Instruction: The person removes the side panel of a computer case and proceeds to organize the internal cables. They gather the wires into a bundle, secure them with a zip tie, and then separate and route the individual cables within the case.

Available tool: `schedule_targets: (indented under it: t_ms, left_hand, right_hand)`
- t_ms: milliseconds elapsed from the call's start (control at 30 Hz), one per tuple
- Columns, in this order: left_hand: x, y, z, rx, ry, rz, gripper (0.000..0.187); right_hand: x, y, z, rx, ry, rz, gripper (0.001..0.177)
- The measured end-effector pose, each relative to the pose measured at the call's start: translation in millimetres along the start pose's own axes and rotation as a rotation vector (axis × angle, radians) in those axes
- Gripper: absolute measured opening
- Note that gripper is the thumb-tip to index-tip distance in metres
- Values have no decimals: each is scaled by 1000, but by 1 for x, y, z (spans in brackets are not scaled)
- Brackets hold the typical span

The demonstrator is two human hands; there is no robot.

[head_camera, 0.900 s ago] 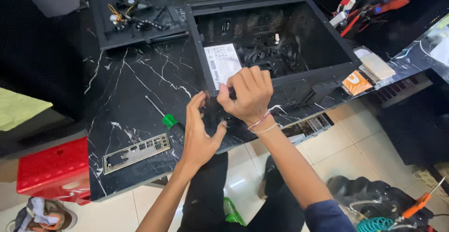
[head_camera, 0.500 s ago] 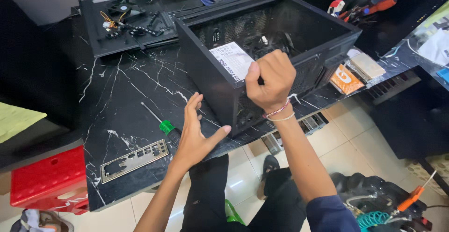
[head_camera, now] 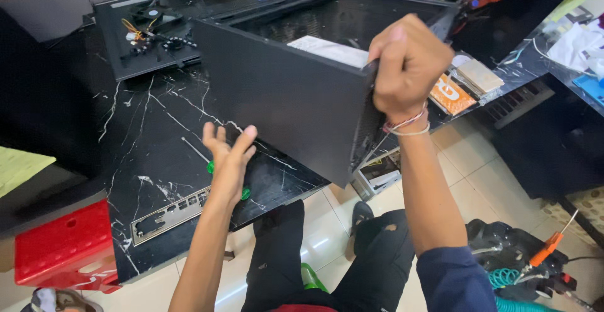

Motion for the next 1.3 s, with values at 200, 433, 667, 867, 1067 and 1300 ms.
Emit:
schedule_targets:
  t_ms: [200,433,667,867,1067,1300]
  left_hand:
    - [4,0,-11,274,-289,-187,124]
    - [-20,-16,-46,245,-616,-90,128]
    - [-34,-37,-52,-64,-785,212,116]
    - [-53,-44,-12,-247,-1051,349,153]
    - [-80,-51,15,-106,-906,365,159]
    - [-69,-64,11,-204,-897,360,150]
  right_hand:
    - [-35,17,2,-126,-141,106,56]
    - [-76,22,-5,-285,-424,192,57]
    - [-119,22,-16,-393,-503,201,55]
    - [-154,18,-28,-419,-581,245,55]
    - [-187,14,-40,-391,-598,92,56]
    - [-186,23,-37,-374,-589,-16,58]
Point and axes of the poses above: each hand's wrist, its own z-axis towards the middle knuckle, its own y-axis out of the back of the hand, x = y × z, the point moved 2 cm from there along z, towards the middle knuckle, and after that the axes turned 10 degrees about y, right-handed, at the moved point
